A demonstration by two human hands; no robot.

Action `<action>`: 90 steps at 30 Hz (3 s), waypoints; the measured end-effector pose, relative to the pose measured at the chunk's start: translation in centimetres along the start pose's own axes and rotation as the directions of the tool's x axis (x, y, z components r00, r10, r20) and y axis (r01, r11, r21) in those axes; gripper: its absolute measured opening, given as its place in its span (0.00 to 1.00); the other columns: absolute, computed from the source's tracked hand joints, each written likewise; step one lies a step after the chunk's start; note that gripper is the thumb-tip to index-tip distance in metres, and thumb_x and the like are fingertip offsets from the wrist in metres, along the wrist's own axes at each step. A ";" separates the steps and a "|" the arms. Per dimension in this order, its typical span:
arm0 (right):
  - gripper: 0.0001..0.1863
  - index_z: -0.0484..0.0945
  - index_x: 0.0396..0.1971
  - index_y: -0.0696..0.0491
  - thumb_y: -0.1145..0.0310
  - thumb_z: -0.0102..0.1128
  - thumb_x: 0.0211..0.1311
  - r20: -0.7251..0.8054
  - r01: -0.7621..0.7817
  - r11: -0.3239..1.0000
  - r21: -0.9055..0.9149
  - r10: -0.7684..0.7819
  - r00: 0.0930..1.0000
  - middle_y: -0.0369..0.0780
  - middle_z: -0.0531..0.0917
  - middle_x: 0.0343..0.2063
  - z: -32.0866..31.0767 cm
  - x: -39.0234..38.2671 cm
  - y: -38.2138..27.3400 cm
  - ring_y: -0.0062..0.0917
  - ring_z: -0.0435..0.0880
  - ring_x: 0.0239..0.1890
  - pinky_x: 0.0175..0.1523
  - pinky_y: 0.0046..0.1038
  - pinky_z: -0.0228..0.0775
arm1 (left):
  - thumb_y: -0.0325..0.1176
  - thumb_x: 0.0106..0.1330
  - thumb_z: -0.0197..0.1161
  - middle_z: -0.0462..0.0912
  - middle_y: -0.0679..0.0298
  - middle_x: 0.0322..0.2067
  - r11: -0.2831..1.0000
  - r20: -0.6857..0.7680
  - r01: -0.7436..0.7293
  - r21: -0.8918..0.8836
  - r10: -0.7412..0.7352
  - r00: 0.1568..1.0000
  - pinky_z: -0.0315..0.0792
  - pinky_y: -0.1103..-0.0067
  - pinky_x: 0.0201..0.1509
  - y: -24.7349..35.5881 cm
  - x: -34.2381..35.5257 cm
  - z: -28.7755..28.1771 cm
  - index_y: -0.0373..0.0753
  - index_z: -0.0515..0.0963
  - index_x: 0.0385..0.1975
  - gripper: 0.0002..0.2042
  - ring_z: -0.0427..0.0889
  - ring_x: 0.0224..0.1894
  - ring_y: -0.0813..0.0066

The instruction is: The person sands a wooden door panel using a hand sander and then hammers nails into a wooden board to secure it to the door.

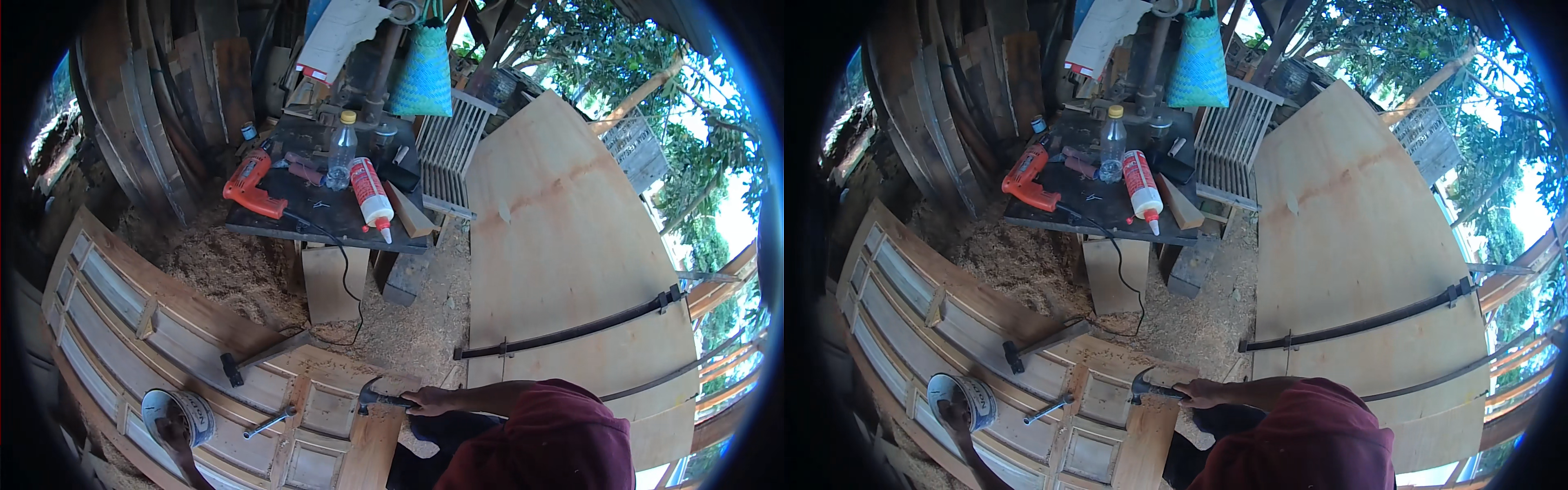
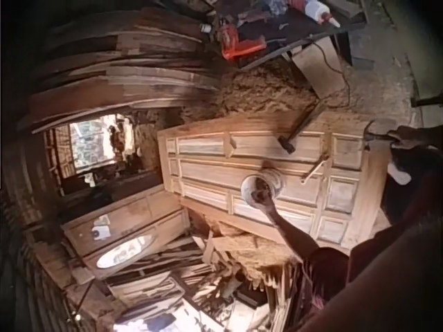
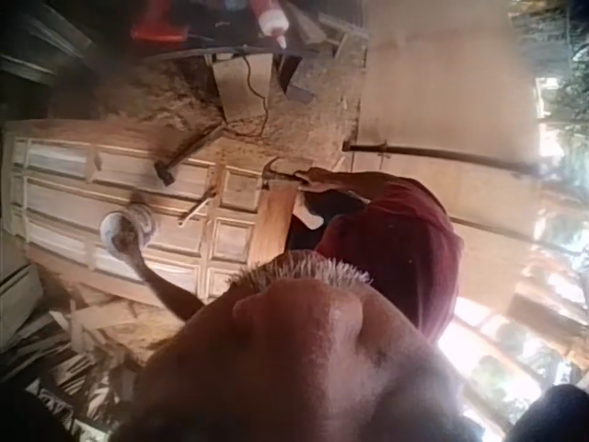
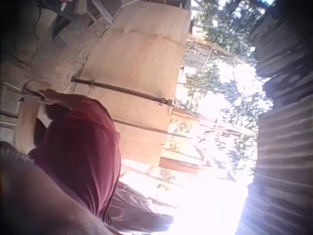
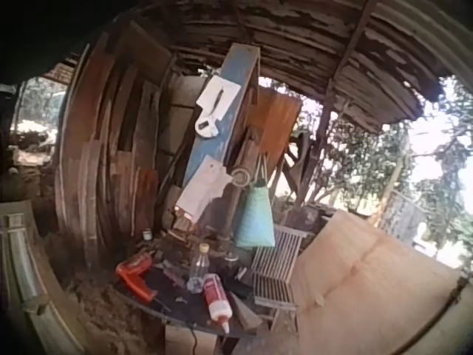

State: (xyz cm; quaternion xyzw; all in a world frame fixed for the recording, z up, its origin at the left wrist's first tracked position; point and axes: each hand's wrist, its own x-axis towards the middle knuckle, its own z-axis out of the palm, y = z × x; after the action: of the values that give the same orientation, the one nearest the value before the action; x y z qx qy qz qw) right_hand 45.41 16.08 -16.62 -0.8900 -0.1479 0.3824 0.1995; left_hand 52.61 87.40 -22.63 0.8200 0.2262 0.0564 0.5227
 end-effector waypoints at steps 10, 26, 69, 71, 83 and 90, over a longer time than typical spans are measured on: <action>0.33 0.64 0.63 0.54 0.49 0.55 0.65 -0.032 0.093 0.994 0.066 -0.091 0.995 0.54 0.82 0.30 0.7 -5.3 10.7 0.51 0.83 0.38 0.44 0.46 0.74 | 0.32 0.63 0.67 0.76 0.67 0.26 0.752 0.051 0.227 -0.619 -0.250 0.967 0.64 0.81 0.28 14.2 -30.5 22.1 0.31 0.77 0.48 0.17 0.68 0.25 0.79; 0.12 0.68 0.39 0.55 0.64 0.58 0.66 -0.065 -0.285 0.606 0.742 0.489 0.870 0.36 0.72 0.13 4.5 -18.1 22.7 0.22 0.72 0.11 0.16 0.27 0.66 | 0.26 0.64 0.59 0.83 0.64 0.30 0.870 0.068 0.298 -0.394 -0.296 0.953 0.75 0.80 0.37 18.2 -34.2 38.7 0.35 0.76 0.35 0.04 0.82 0.32 0.77; 0.25 0.63 0.60 0.64 0.74 0.57 0.66 -0.604 0.405 0.914 0.000 -0.323 0.728 0.50 0.81 0.31 8.6 -4.0 11.8 0.40 0.85 0.27 0.28 0.36 0.78 | 0.33 0.56 0.69 0.82 0.64 0.29 0.752 0.045 -0.562 0.345 0.585 0.810 0.71 0.69 0.41 5.0 -31.7 50.7 0.42 0.82 0.31 0.06 0.80 0.35 0.65; 0.26 0.62 0.61 0.63 0.72 0.58 0.65 -0.581 0.418 0.908 -0.022 -0.352 0.734 0.49 0.81 0.32 8.4 -2.2 11.8 0.40 0.84 0.27 0.26 0.36 0.78 | 0.34 0.55 0.69 0.82 0.64 0.29 0.752 0.041 -0.555 0.355 0.581 0.813 0.71 0.69 0.41 4.8 -31.6 50.5 0.42 0.83 0.31 0.06 0.80 0.35 0.66; 0.26 0.61 0.61 0.65 0.71 0.55 0.68 -0.312 0.247 0.959 -0.141 -0.280 0.908 0.55 0.81 0.38 7.3 -1.8 11.3 0.46 0.86 0.33 0.31 0.37 0.80 | 0.30 0.55 0.67 0.84 0.65 0.34 0.745 0.115 -0.578 0.332 0.576 0.809 0.72 0.69 0.42 4.6 -32.2 49.8 0.40 0.82 0.34 0.08 0.81 0.39 0.64; 0.22 0.65 0.56 0.68 0.73 0.56 0.66 -0.555 0.438 0.891 -0.121 -0.427 0.714 0.53 0.82 0.34 8.8 -2.2 11.5 0.46 0.86 0.31 0.33 0.37 0.80 | 0.30 0.55 0.67 0.83 0.64 0.34 0.726 0.086 -0.607 0.323 0.616 0.783 0.71 0.69 0.42 4.2 -31.9 49.6 0.38 0.82 0.33 0.08 0.81 0.39 0.63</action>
State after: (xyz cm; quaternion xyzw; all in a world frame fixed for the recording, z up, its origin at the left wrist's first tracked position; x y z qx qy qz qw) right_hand 38.76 7.22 -26.17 -0.9011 -0.2821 0.0442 0.3264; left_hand 41.85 30.93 -36.54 0.9239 -0.0430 0.1971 0.3252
